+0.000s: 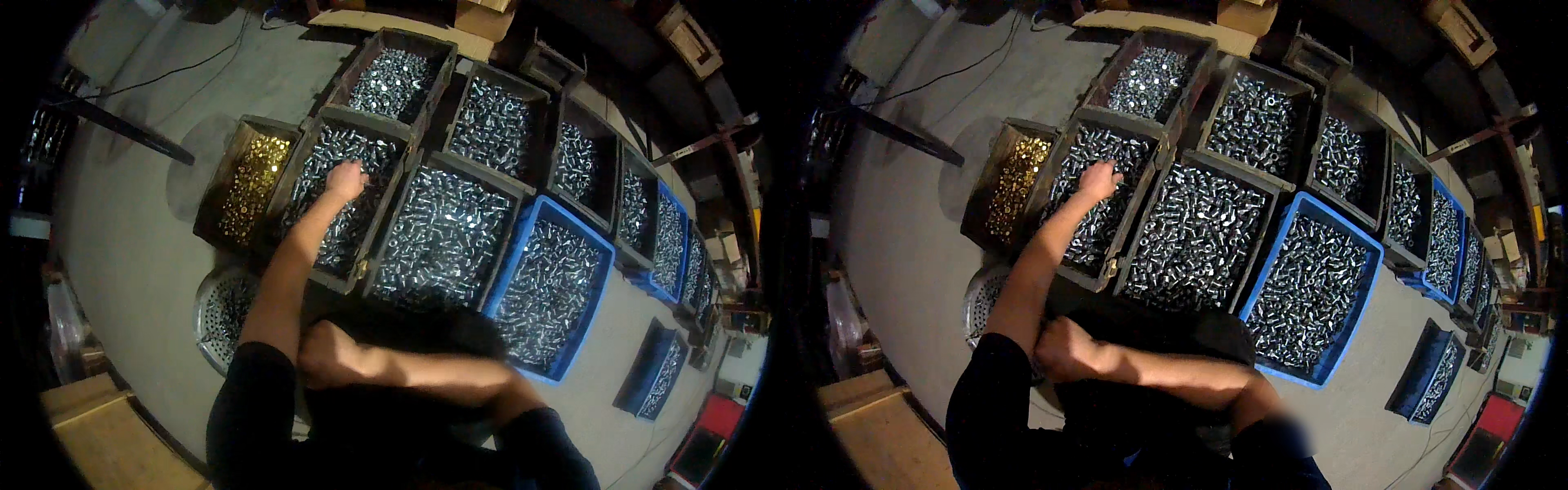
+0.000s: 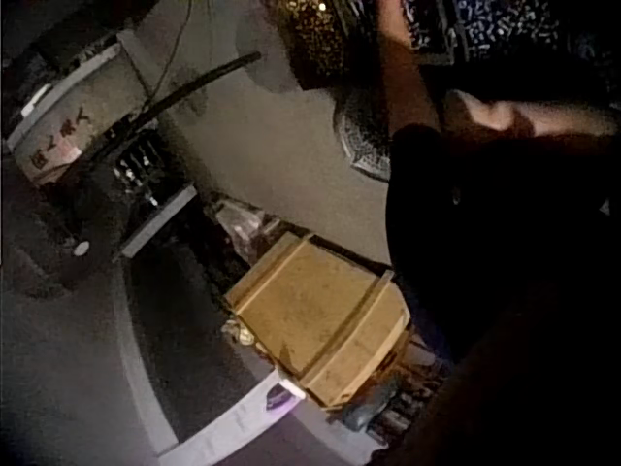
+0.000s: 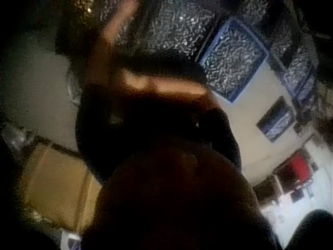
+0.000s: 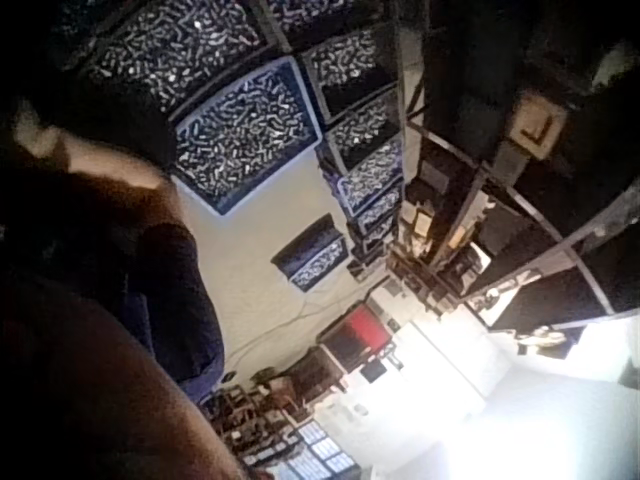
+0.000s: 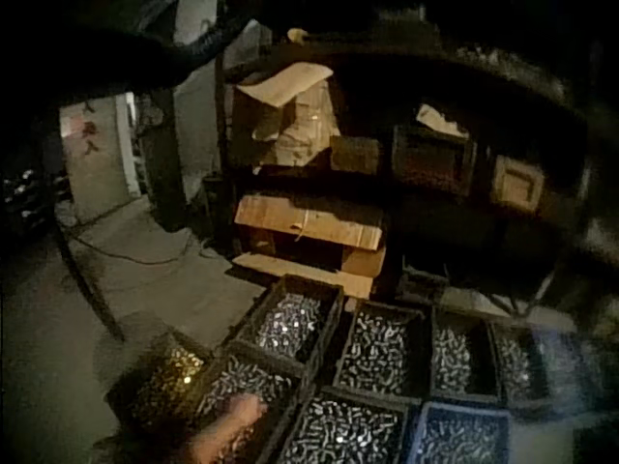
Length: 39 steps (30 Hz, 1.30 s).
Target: The person sits on the floor and sorts small metal hardware components by hand. They pick individual items from a large bin filled with mixed silver parts and place them into a separate bin containing gold-colored parts. The process involves repetitive picking and placing of small objects.
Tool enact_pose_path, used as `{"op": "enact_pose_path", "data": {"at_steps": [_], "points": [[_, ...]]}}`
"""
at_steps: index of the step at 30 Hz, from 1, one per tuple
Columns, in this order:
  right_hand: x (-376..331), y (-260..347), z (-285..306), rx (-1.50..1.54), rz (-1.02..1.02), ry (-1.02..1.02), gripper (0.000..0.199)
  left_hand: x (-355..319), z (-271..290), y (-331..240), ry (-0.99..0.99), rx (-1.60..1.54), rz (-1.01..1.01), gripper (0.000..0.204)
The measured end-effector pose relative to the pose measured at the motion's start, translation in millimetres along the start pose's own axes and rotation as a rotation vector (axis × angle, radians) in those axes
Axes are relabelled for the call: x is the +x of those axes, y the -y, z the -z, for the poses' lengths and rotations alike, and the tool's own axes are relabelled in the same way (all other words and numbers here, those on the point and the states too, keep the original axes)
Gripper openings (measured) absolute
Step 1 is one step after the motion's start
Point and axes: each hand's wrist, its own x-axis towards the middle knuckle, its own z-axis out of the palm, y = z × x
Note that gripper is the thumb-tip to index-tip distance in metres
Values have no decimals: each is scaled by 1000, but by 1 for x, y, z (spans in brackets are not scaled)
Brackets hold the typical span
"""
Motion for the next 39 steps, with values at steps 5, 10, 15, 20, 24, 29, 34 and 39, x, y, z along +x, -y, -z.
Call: {"op": "enact_pose_path", "data": {"at_steps": [5,10,15,20,24,29,34,39], "points": [[2,-1,-4,16,-23,54,13,-4,-8,15,-95,-131,-50,43],[-2,-8,-13,103,66,-102,10,-19,10,14,-119,-89,-126,34],[6,-7,-10,237,106,-271,15,-68,40,42,-219,-190,-35,42],[3,1,-5,176,48,-191,27,-182,82,102,-445,-373,241,40],[9,7,-13,161,47,-170,27,-301,71,174,-362,-212,560,36],[12,7,-18,133,27,-60,29,-411,-11,251,-162,-141,833,45],[9,3,-11,145,14,-104,34,-418,-26,204,-151,171,701,55],[12,6,-8,117,7,-16,40,-424,-56,184,-189,288,519,54]]}}
